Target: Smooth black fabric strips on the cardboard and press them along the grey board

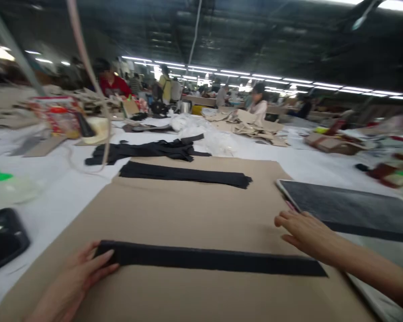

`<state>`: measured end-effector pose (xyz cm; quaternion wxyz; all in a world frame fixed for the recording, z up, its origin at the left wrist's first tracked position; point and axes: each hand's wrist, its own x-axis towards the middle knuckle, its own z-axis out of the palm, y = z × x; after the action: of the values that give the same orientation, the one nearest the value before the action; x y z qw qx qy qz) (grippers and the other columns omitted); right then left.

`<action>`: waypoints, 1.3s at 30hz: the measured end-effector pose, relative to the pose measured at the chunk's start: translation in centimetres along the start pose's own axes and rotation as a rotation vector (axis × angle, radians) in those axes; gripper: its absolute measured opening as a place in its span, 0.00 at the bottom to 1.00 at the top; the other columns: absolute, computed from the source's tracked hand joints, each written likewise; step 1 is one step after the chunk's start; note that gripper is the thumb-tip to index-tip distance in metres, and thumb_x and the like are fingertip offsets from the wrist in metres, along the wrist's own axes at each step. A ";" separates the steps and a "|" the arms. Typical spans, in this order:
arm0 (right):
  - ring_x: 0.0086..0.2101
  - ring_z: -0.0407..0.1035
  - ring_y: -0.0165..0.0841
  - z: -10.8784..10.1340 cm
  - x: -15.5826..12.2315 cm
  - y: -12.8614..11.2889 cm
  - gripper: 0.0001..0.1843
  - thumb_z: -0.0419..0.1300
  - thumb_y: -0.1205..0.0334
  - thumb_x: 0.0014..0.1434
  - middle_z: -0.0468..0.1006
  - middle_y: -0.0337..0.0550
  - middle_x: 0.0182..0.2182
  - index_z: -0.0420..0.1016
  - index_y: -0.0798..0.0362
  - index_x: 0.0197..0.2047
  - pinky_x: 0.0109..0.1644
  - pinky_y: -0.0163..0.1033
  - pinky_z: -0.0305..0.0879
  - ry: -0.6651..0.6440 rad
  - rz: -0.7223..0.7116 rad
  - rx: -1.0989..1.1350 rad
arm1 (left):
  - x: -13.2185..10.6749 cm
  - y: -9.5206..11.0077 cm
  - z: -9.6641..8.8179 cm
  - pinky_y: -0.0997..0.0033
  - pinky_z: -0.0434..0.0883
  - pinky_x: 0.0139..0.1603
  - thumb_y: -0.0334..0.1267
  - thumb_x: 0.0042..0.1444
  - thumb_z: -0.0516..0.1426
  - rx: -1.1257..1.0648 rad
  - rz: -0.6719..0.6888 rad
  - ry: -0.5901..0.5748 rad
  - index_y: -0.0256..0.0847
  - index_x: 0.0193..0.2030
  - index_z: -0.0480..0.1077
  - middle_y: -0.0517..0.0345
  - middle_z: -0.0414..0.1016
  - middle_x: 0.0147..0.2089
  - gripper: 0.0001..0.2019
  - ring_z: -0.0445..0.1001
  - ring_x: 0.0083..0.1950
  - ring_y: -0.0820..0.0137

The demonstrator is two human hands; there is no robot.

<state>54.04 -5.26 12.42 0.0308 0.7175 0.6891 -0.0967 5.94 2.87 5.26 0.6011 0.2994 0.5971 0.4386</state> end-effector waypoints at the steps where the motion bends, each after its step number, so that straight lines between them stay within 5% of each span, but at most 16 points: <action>1: 0.40 0.69 0.40 0.4 1.1 -1.9 0.08 0.58 0.63 0.54 0.73 0.49 0.39 0.73 0.50 0.39 0.46 0.45 0.62 0.075 -0.064 0.001 | -0.3 0.4 -0.4 0.68 0.76 0.37 0.33 0.37 0.69 0.005 0.014 -0.007 0.38 0.43 0.69 0.56 0.72 0.47 0.24 0.74 0.43 0.65; 6: 0.51 0.64 0.37 1.2 5.1 -17.6 0.18 0.50 0.57 0.64 0.69 0.48 0.52 0.66 0.48 0.55 0.57 0.43 0.57 0.017 -0.531 0.420 | -1.1 0.7 -0.2 0.64 0.77 0.39 0.38 0.35 0.69 0.019 0.092 -0.014 0.37 0.38 0.69 0.55 0.74 0.41 0.22 0.75 0.41 0.65; 9: 0.52 0.63 0.39 2.4 7.3 -26.6 0.19 0.53 0.59 0.62 0.70 0.48 0.52 0.67 0.51 0.56 0.57 0.46 0.55 -0.021 -0.646 0.502 | -0.9 0.1 -0.2 0.63 0.77 0.38 0.41 0.36 0.68 0.060 0.133 -0.022 0.37 0.39 0.68 0.55 0.75 0.38 0.23 0.76 0.38 0.65; 12: 0.46 0.67 0.40 4.5 9.5 -31.6 0.14 0.57 0.61 0.58 0.75 0.46 0.44 0.73 0.52 0.47 0.52 0.48 0.57 -0.066 -0.605 0.509 | -0.4 -0.4 -0.7 0.62 0.76 0.35 0.46 0.39 0.66 0.145 0.187 -0.022 0.37 0.40 0.68 0.52 0.76 0.36 0.23 0.76 0.37 0.61; 15: 0.42 0.67 0.38 6.5 10.5 -33.3 0.07 0.56 0.66 0.55 0.76 0.42 0.38 0.73 0.51 0.38 0.49 0.47 0.55 -0.034 -0.572 0.495 | 0.0 -0.8 -1.5 0.58 0.75 0.37 0.48 0.39 0.65 0.270 0.295 0.082 0.38 0.41 0.69 0.50 0.76 0.38 0.23 0.76 0.40 0.56; 19: 0.43 0.65 0.37 7.9 10.7 -33.5 0.09 0.55 0.69 0.54 0.75 0.41 0.39 0.72 0.50 0.38 0.49 0.45 0.53 0.005 -0.548 0.483 | 0.1 -2.1 -3.1 0.50 0.62 0.60 0.43 0.46 0.62 0.466 0.538 0.251 0.45 0.45 0.72 0.52 0.72 0.51 0.18 0.67 0.56 0.54; 23: 0.44 0.64 0.37 8.0 11.0 -33.6 0.10 0.56 0.67 0.54 0.73 0.43 0.40 0.71 0.51 0.41 0.49 0.44 0.55 0.008 -0.565 0.476 | 0.5 -4.2 -5.2 0.63 0.66 0.59 0.32 0.55 0.53 1.068 1.094 0.053 0.51 0.52 0.70 0.58 0.72 0.54 0.18 0.69 0.56 0.64; 25: 0.43 0.64 0.37 7.9 11.2 -33.8 0.10 0.56 0.67 0.55 0.73 0.44 0.41 0.71 0.52 0.42 0.49 0.42 0.56 0.001 -0.567 0.476 | 0.9 -4.9 -5.9 0.68 0.69 0.56 0.29 0.56 0.51 1.294 1.261 -0.007 0.49 0.57 0.66 0.58 0.73 0.54 0.22 0.71 0.55 0.66; 39: 0.44 0.63 0.37 8.5 12.1 -34.5 0.13 0.52 0.70 0.55 0.72 0.46 0.41 0.70 0.53 0.43 0.51 0.42 0.58 0.023 -0.588 0.485 | 2.1 -3.3 -6.2 0.69 0.68 0.57 0.38 0.59 0.53 1.492 1.366 0.042 0.43 0.56 0.66 0.57 0.73 0.55 0.18 0.71 0.55 0.67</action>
<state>19.28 6.84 4.97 -0.1766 0.4768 0.8229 -0.2536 0.21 2.32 0.73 -0.1297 0.8685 0.4304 0.2088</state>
